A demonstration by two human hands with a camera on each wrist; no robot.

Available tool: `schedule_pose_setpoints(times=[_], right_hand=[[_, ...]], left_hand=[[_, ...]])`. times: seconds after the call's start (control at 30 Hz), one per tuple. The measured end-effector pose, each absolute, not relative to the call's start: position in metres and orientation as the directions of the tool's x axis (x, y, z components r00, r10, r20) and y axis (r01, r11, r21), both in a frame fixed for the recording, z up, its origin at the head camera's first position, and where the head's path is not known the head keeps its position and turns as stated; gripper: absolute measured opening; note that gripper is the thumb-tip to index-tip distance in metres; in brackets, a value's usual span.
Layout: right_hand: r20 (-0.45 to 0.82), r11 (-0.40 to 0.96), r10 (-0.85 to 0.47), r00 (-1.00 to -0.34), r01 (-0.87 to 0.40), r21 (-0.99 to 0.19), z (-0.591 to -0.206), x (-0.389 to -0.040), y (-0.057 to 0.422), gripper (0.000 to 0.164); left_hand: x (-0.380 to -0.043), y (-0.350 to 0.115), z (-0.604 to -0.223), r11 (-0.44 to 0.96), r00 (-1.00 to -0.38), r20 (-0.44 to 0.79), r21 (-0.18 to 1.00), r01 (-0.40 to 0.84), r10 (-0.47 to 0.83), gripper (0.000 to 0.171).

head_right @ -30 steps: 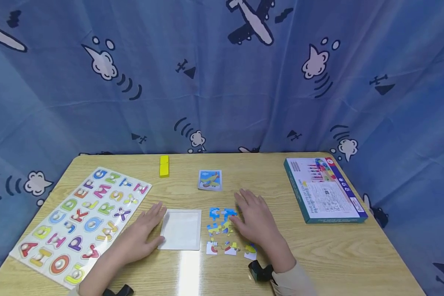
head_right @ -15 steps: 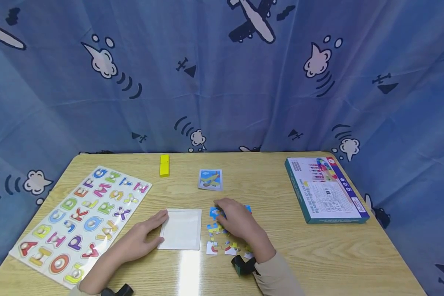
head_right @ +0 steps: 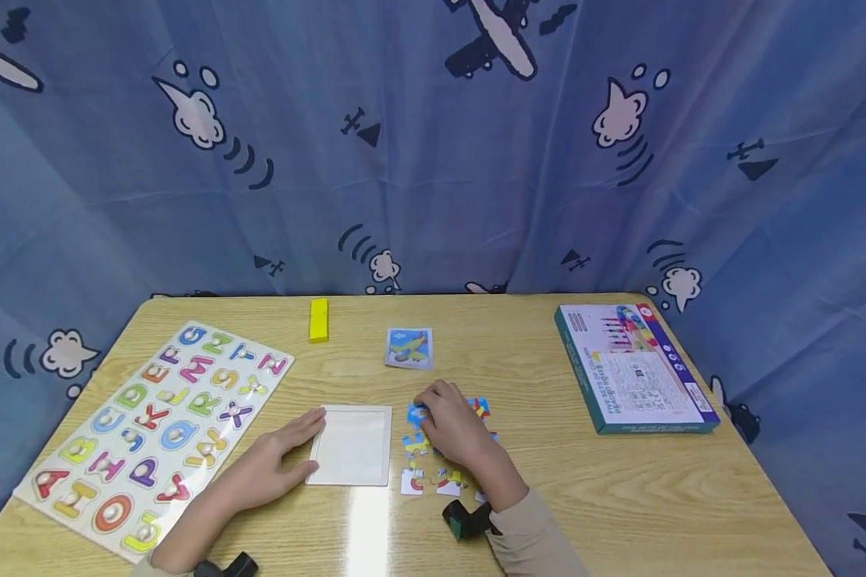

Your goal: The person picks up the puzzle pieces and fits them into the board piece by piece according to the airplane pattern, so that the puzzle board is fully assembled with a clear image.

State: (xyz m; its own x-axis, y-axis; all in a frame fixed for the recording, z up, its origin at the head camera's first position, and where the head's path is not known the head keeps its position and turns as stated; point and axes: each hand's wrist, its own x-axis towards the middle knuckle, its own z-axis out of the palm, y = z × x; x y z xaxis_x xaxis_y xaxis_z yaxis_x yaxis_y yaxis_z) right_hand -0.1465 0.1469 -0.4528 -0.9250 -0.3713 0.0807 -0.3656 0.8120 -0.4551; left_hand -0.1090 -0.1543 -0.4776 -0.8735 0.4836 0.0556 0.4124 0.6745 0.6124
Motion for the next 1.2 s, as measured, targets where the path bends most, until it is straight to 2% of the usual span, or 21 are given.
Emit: schedule_pose_setpoints(times=[0.33,0.67,1.2], right_hand=[[0.111,0.806,-0.375,-0.92,-0.383,-0.452,-0.452,-0.147,0.146,0.024],[0.11,0.741,-0.413,-0.904,-0.404,-0.536,-0.444,-0.142,0.135,0.028],[0.12,0.699,-0.554,-0.824,-0.539,-0.469,-0.439,-0.143,0.087,0.03]], left_hand=[[-0.11,-0.156,-0.48,0.671,-0.882,0.055,0.627,0.396,0.469,0.059],[-0.11,-0.157,-0.48,0.668,-0.879,0.058,0.627,0.401,0.473,0.059],[-0.111,-0.156,-0.478,0.671,-0.881,0.049,0.628,0.393,0.471,0.06]])
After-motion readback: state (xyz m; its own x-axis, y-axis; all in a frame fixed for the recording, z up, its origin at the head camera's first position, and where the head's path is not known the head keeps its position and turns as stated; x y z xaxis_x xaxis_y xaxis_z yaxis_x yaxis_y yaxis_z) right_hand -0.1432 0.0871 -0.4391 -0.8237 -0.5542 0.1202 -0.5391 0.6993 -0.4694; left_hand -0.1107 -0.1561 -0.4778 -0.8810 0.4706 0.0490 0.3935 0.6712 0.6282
